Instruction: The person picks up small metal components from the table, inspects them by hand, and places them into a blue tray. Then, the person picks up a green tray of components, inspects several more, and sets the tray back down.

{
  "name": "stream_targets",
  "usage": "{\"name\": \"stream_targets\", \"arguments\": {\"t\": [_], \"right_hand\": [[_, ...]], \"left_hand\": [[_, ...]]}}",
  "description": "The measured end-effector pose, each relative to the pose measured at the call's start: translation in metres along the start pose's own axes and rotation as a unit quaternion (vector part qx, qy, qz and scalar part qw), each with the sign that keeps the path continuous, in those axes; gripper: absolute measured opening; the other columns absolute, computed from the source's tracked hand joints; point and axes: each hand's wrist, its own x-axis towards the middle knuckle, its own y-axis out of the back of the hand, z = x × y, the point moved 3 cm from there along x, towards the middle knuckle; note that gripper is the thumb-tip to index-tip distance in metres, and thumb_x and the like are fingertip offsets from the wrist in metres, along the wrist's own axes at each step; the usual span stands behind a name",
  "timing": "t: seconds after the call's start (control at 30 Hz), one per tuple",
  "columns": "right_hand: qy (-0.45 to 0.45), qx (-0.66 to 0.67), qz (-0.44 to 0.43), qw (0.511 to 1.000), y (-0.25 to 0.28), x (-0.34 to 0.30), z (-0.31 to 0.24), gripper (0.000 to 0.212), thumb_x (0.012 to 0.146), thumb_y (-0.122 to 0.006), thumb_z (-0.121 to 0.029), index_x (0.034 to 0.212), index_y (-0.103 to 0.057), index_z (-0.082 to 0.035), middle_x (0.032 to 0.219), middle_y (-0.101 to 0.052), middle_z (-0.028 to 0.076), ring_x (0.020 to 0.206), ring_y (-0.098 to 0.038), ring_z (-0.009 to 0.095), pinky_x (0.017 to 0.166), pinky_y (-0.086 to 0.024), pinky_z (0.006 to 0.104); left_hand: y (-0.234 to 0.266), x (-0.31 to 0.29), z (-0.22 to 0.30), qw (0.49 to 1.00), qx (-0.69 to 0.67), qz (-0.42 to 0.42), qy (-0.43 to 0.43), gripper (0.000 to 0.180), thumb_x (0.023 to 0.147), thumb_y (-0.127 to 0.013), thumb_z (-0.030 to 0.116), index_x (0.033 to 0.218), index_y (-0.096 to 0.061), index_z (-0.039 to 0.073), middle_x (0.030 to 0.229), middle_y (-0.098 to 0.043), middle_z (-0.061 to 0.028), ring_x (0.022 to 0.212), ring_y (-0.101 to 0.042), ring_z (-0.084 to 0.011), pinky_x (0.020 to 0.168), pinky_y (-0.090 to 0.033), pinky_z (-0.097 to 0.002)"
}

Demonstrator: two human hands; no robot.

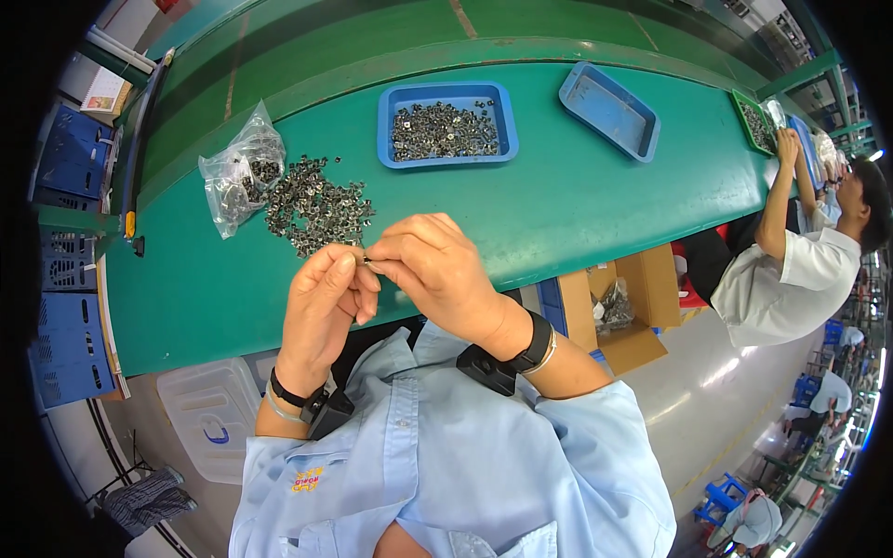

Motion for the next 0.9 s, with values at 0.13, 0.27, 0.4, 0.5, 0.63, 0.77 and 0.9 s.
{"name": "stream_targets", "arguments": {"t": [0.13,0.27,0.4,0.5,0.63,0.77,0.9], "right_hand": [[-0.061,0.13,0.012,0.99,0.001,0.001,-0.003,0.017,0.077,-0.071,-0.004,0.091,-0.062,-0.008,0.09,-0.062,0.005,0.083,-0.06,0.022,0.069,-0.048,0.0325],[-0.052,0.14,0.004,0.989,0.004,0.002,-0.004,0.016,0.076,-0.071,-0.003,0.089,-0.063,-0.008,0.088,-0.062,0.005,0.082,-0.061,0.021,0.068,-0.049,0.031],[-0.056,0.145,-0.009,0.988,0.004,0.001,-0.003,0.014,0.076,-0.071,-0.003,0.087,-0.063,-0.007,0.086,-0.063,0.005,0.081,-0.061,0.021,0.068,-0.049,0.0309],[-0.045,0.14,-0.015,0.989,0.005,0.002,-0.003,0.013,0.076,-0.072,-0.003,0.085,-0.064,-0.007,0.085,-0.063,0.005,0.08,-0.061,0.021,0.067,-0.049,0.0313],[-0.037,0.138,-0.013,0.99,0.004,0.002,-0.002,0.013,0.075,-0.072,-0.003,0.085,-0.064,-0.007,0.084,-0.063,0.005,0.08,-0.061,0.021,0.066,-0.049,0.0313],[-0.036,0.11,-0.022,0.993,0.003,0.002,0.001,0.012,0.076,-0.072,-0.004,0.084,-0.064,-0.007,0.084,-0.063,0.005,0.079,-0.061,0.02,0.066,-0.049,0.0306],[-0.089,0.163,-0.014,0.982,0.002,0.001,0.002,0.011,0.077,-0.072,-0.004,0.084,-0.064,-0.007,0.084,-0.063,0.005,0.078,-0.061,0.019,0.066,-0.05,0.0298]], "left_hand": [[-0.002,-0.002,-0.002,0.994,-0.099,-0.04,0.016,0.014,0.096,-0.055,0.019,0.095,-0.055,0.005,0.073,-0.059,-0.0059,0.057,-0.053,-0.0122,0.048,-0.039,-0.023],[-0.002,0.0,-0.008,0.985,-0.155,-0.074,0.023,0.014,0.095,-0.056,0.019,0.093,-0.053,0.005,0.071,-0.059,-0.0062,0.055,-0.053,-0.0134,0.047,-0.038,-0.0239],[-0.003,0.001,-0.008,0.983,-0.161,-0.082,0.032,0.015,0.094,-0.057,0.02,0.092,-0.052,0.006,0.07,-0.058,-0.006,0.055,-0.053,-0.0135,0.046,-0.038,-0.0244],[-0.003,0.001,-0.006,0.983,-0.156,-0.086,0.037,0.016,0.094,-0.058,0.02,0.091,-0.052,0.006,0.07,-0.058,-0.0057,0.055,-0.053,-0.013,0.046,-0.038,-0.0245],[-0.002,0.001,-0.003,0.988,-0.126,-0.085,0.037,0.016,0.094,-0.059,0.019,0.091,-0.051,0.006,0.07,-0.058,-0.0054,0.055,-0.052,-0.0126,0.046,-0.038,-0.0243],[-0.001,0.002,-0.002,0.994,-0.076,-0.065,0.035,0.016,0.094,-0.058,0.02,0.091,-0.051,0.006,0.07,-0.058,-0.0052,0.055,-0.052,-0.0121,0.047,-0.039,-0.0237],[-0.004,0.001,-0.002,0.993,-0.088,-0.07,0.041,0.016,0.095,-0.057,0.021,0.091,-0.051,0.006,0.07,-0.058,-0.0048,0.056,-0.053,-0.0119,0.047,-0.039,-0.0232]]}}
